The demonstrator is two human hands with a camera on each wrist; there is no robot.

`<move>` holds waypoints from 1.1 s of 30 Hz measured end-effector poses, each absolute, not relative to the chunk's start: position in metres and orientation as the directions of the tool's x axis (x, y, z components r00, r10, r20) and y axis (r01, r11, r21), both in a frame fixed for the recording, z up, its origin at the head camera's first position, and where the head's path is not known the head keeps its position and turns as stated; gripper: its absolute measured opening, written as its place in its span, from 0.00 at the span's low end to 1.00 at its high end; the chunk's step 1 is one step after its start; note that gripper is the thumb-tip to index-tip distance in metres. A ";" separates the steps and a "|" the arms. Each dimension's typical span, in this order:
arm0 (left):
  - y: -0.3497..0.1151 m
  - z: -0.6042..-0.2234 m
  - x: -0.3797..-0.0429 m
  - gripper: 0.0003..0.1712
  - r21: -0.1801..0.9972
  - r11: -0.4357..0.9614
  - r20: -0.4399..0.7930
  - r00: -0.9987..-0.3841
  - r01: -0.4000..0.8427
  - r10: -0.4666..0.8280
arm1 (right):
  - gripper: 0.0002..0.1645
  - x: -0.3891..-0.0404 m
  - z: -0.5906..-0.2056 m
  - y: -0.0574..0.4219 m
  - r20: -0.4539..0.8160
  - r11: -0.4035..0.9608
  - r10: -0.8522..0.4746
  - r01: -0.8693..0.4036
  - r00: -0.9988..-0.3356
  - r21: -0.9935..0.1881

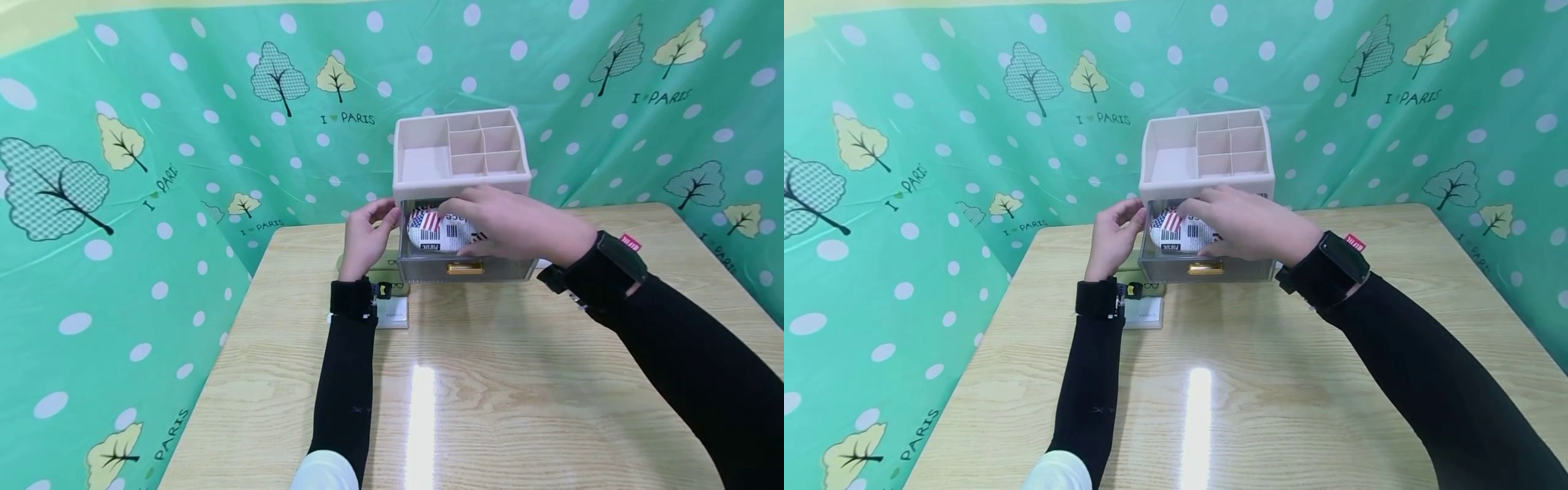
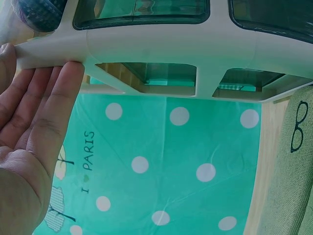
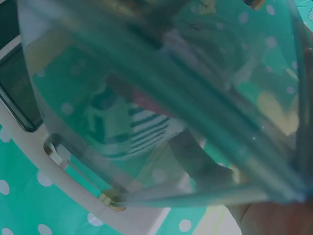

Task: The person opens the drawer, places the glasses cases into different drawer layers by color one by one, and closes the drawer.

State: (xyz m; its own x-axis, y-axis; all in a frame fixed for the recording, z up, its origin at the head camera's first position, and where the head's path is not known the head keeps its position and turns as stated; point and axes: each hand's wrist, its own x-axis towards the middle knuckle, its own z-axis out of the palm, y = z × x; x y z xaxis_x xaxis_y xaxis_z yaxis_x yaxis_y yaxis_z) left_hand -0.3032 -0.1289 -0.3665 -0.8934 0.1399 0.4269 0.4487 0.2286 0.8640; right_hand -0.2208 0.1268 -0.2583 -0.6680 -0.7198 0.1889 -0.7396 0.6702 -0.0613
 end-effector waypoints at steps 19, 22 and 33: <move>-0.123 -0.356 -0.293 0.17 0.873 0.267 0.390 -0.913 0.408 0.118 | 0.29 -0.225 -0.266 0.126 0.102 0.689 -0.710 -0.717 -0.697 -0.110; -0.125 -0.359 -0.295 0.18 0.873 0.255 0.398 -0.910 0.415 0.120 | 0.27 -0.226 -0.266 0.125 0.078 0.689 -0.710 -0.714 -0.700 -0.129; -0.128 -0.365 -0.301 0.19 0.858 0.254 0.426 -0.895 0.446 0.132 | 0.15 -0.227 -0.269 0.131 0.076 0.699 -0.693 -0.694 -0.717 -0.172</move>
